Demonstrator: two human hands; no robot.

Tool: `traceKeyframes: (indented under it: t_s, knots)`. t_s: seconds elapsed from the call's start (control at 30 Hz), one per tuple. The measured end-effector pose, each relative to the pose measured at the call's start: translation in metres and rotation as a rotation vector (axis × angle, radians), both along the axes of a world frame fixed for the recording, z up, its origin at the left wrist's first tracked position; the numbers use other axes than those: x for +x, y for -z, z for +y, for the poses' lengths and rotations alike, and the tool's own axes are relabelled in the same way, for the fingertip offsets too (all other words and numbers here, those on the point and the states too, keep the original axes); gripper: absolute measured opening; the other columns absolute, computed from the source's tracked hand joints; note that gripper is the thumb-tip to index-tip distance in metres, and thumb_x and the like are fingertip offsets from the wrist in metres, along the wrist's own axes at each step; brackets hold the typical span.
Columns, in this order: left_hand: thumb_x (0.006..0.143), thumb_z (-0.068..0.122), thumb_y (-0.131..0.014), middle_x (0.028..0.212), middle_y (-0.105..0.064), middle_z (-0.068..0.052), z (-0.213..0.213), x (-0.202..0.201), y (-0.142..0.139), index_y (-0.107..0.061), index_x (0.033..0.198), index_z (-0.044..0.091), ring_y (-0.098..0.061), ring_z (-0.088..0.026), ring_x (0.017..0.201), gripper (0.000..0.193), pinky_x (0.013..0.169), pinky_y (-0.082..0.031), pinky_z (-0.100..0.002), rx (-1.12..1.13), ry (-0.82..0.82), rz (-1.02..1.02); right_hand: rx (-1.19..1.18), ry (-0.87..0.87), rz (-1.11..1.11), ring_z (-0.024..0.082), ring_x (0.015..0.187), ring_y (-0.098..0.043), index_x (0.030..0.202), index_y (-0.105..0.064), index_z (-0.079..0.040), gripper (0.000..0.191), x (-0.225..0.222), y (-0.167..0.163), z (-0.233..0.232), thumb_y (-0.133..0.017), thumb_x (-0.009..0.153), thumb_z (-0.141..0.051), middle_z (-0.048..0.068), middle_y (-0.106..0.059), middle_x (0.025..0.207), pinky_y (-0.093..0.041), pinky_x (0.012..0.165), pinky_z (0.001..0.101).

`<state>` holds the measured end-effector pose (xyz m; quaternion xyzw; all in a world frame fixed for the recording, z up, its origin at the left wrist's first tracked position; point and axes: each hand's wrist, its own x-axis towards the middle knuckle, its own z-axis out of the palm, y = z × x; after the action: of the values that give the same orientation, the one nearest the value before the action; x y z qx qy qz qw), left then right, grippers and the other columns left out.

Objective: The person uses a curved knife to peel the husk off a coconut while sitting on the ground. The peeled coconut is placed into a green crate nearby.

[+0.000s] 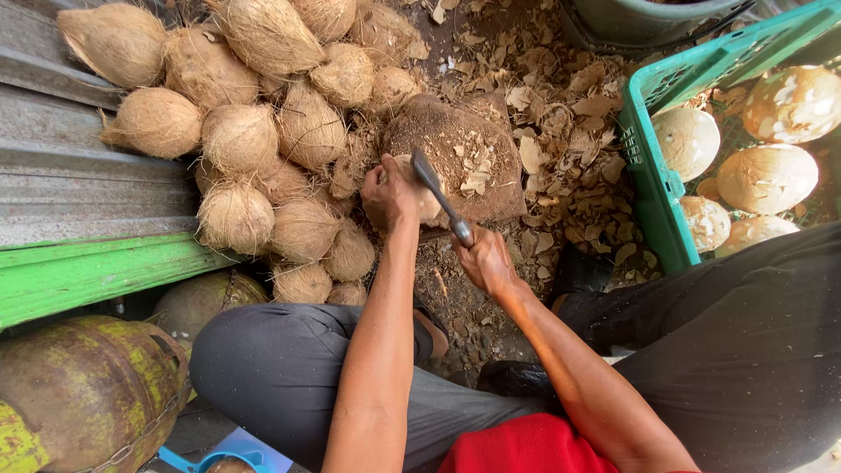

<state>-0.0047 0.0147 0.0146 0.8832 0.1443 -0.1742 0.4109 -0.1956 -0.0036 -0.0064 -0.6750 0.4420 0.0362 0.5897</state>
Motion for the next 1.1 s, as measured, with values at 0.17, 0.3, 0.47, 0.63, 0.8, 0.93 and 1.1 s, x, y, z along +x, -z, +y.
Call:
traceKeyframes:
  t_s: [0.17, 0.3, 0.47, 0.63, 0.8, 0.93, 1.1]
  knots:
    - [0.093, 0.054, -0.059, 0.087, -0.071, -0.006, 0.008, 0.006, 0.010, -0.074, 0.101, 0.012, -0.062, -0.019, 0.070, 0.045, 0.063, -0.049, -0.039, 0.000, 0.102, 0.002, -0.046, -0.065, 0.006, 0.015, 0.047, -0.043, 0.078, -0.057, -0.009, 0.033, -0.004, 0.015, -0.010, -0.064, 0.098, -0.034, 0.010, -0.054, 0.065, -0.042, 0.043, 0.0387]
    - [0.089, 0.047, -0.067, 0.089, -0.073, -0.004, 0.010, 0.010, 0.020, -0.077, 0.093, 0.010, -0.066, -0.017, 0.072, 0.039, 0.068, -0.051, -0.036, -0.145, 0.171, -0.171, -0.148, -0.015, -0.167, 0.013, 0.052, -0.049, 0.078, -0.057, -0.011, 0.027, -0.004, 0.002, -0.008, -0.064, 0.094, -0.032, 0.003, -0.054, 0.064, -0.047, 0.051, 0.0379]
    - [0.092, 0.045, -0.065, 0.083, -0.069, -0.009, 0.008, 0.011, 0.026, -0.073, 0.097, 0.012, -0.061, -0.023, 0.068, 0.034, 0.064, -0.048, -0.042, -0.089, 0.118, 0.038, -0.055, 0.008, -0.007, 0.014, 0.051, -0.047, 0.078, -0.057, -0.010, 0.033, 0.004, -0.013, -0.006, -0.062, 0.096, -0.036, 0.003, -0.050, 0.059, -0.046, 0.053, 0.0388]
    - [0.090, 0.047, -0.066, 0.086, -0.074, -0.005, 0.011, 0.018, 0.026, -0.076, 0.091, 0.011, -0.066, -0.019, 0.076, 0.038, 0.075, -0.051, -0.038, -0.123, 0.256, -0.180, -0.012, -0.105, 0.109, 0.014, 0.050, -0.043, 0.083, -0.054, -0.004, 0.045, 0.011, -0.016, -0.015, -0.063, 0.101, -0.044, 0.003, -0.049, 0.064, -0.047, 0.049, 0.0395]
    - [0.089, 0.049, -0.065, 0.085, -0.072, -0.006, 0.015, 0.026, 0.020, -0.076, 0.093, 0.011, -0.067, -0.018, 0.076, 0.040, 0.072, -0.054, -0.038, -0.125, 0.323, -0.143, 0.108, -0.077, 0.094, 0.015, 0.047, -0.046, 0.078, -0.058, -0.012, 0.033, 0.001, -0.037, -0.023, -0.066, 0.094, -0.039, 0.002, -0.052, 0.057, -0.042, 0.047, 0.0355]
    - [0.092, 0.049, -0.061, 0.079, -0.071, -0.005, 0.013, 0.023, 0.014, -0.076, 0.101, 0.013, -0.063, -0.019, 0.072, 0.040, 0.068, -0.047, -0.039, 0.039, 0.359, -0.072, -0.137, 0.027, -0.334, 0.012, 0.055, -0.046, 0.076, -0.055, -0.005, 0.038, -0.002, -0.037, -0.013, -0.070, 0.098, -0.032, 0.003, -0.049, 0.063, -0.043, 0.049, 0.0348]
    - [0.093, 0.051, -0.064, 0.076, -0.068, -0.008, 0.015, 0.020, 0.021, -0.072, 0.105, 0.010, -0.062, -0.022, 0.066, 0.043, 0.062, -0.051, -0.038, -0.123, 0.323, -0.035, 0.114, -0.023, -0.042, 0.016, 0.045, -0.046, 0.078, -0.061, -0.006, 0.029, 0.010, -0.006, -0.013, -0.060, 0.100, -0.025, 0.003, -0.056, 0.058, -0.042, 0.044, 0.0378]
